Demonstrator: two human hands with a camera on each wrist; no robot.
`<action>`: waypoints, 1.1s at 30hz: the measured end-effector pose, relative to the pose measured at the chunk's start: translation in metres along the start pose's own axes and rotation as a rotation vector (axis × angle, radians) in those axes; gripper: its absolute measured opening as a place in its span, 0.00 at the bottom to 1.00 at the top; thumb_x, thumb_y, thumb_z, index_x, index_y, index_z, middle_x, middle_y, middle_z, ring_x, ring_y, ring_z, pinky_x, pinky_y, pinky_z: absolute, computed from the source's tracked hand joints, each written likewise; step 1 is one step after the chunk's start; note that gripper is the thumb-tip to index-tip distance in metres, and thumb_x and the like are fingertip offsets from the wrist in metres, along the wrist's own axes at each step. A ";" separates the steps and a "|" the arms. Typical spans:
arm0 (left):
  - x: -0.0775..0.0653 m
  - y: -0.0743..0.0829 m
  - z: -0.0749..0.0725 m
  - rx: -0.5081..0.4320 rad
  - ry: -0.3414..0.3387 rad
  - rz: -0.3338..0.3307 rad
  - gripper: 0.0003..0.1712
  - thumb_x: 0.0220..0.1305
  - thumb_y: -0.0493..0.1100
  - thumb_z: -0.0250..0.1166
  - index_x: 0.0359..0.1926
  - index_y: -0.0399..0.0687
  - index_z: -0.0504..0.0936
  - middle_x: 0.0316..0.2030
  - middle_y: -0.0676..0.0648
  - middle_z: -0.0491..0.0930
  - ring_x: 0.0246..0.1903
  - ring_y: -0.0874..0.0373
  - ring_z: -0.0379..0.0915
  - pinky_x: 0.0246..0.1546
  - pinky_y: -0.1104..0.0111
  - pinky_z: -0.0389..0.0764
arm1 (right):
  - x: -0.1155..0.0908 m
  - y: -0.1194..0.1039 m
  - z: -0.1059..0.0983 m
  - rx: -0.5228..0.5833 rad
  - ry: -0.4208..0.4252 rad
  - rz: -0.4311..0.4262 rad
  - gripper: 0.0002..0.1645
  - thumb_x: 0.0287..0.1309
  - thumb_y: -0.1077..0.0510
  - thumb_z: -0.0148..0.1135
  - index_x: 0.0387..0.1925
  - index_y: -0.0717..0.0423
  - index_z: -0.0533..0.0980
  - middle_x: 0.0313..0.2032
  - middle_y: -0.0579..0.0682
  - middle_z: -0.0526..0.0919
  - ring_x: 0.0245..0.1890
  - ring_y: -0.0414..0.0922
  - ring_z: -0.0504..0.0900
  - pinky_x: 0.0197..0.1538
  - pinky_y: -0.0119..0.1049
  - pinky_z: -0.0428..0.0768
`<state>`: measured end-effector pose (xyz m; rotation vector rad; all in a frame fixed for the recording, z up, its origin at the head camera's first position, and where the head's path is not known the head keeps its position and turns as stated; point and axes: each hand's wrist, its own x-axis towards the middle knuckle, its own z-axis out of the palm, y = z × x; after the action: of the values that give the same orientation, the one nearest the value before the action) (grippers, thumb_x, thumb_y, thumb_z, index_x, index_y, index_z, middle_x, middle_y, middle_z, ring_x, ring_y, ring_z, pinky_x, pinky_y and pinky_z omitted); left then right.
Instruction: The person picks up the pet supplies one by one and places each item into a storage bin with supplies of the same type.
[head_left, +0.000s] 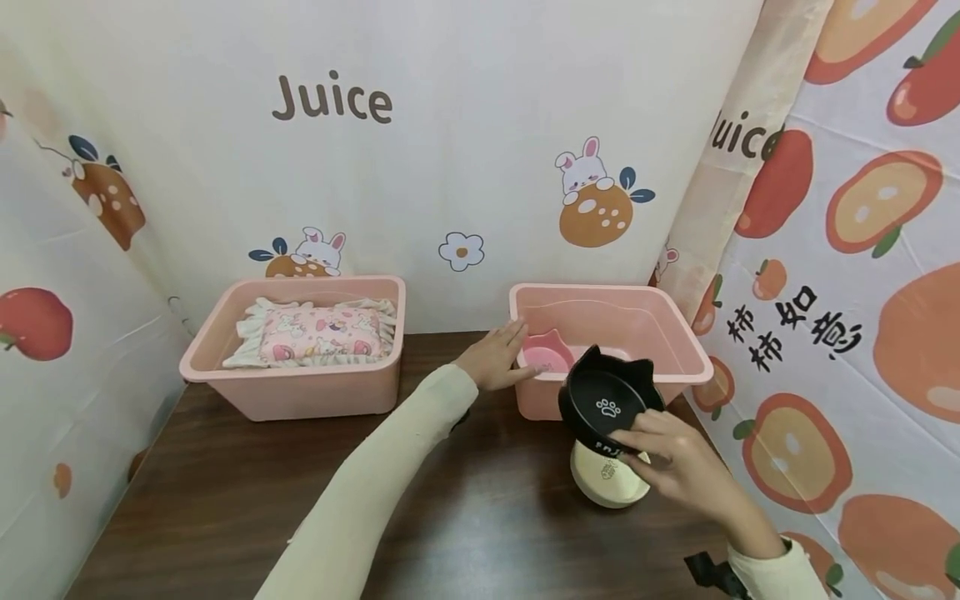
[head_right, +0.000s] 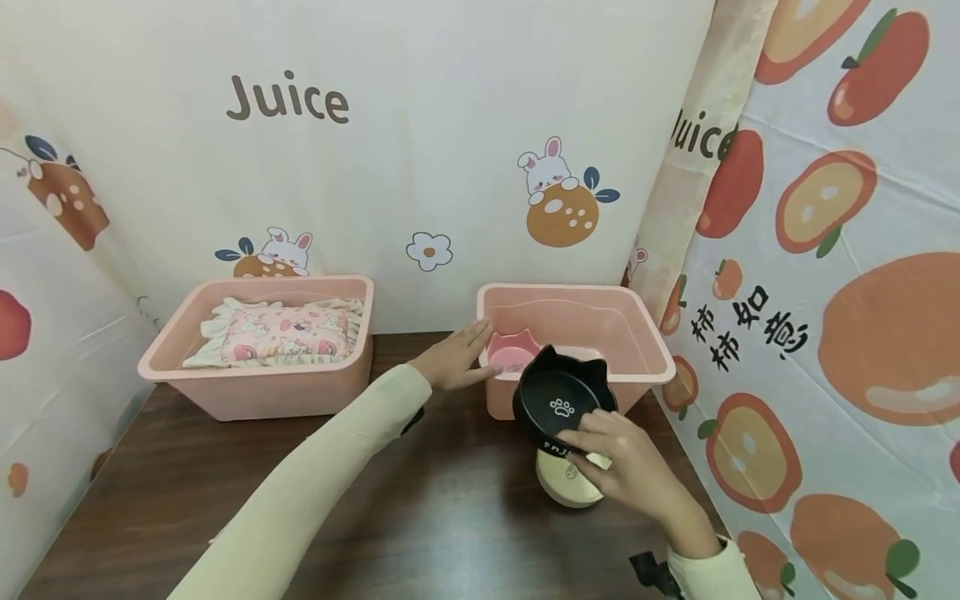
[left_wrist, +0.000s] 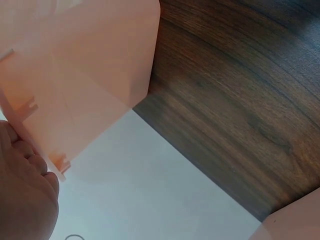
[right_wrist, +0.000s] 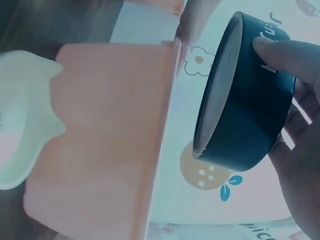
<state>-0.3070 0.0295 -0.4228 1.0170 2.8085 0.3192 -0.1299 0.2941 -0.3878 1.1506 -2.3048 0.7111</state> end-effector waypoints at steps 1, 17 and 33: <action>0.000 0.000 0.000 -0.004 0.000 0.000 0.49 0.67 0.70 0.43 0.76 0.46 0.40 0.76 0.49 0.36 0.75 0.55 0.31 0.73 0.60 0.42 | 0.003 0.003 -0.002 -0.009 -0.005 0.005 0.22 0.67 0.44 0.53 0.38 0.56 0.85 0.26 0.38 0.72 0.29 0.32 0.64 0.32 0.22 0.63; 0.002 -0.002 0.000 0.007 -0.011 -0.001 0.52 0.65 0.74 0.40 0.76 0.47 0.39 0.76 0.49 0.35 0.75 0.56 0.30 0.73 0.61 0.41 | 0.055 0.050 -0.004 -0.024 0.004 -0.027 0.24 0.32 0.74 0.74 0.39 0.60 0.85 0.24 0.41 0.74 0.25 0.37 0.66 0.28 0.22 0.63; 0.004 -0.003 0.002 -0.016 -0.012 -0.008 0.54 0.63 0.75 0.42 0.76 0.48 0.38 0.76 0.48 0.38 0.75 0.58 0.32 0.73 0.62 0.43 | 0.094 0.111 0.020 -0.112 -0.206 0.143 0.16 0.44 0.68 0.72 0.40 0.58 0.85 0.30 0.48 0.80 0.27 0.41 0.75 0.32 0.37 0.77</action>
<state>-0.3111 0.0299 -0.4253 1.0002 2.7947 0.3324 -0.2758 0.2834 -0.3726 1.0597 -2.5843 0.5259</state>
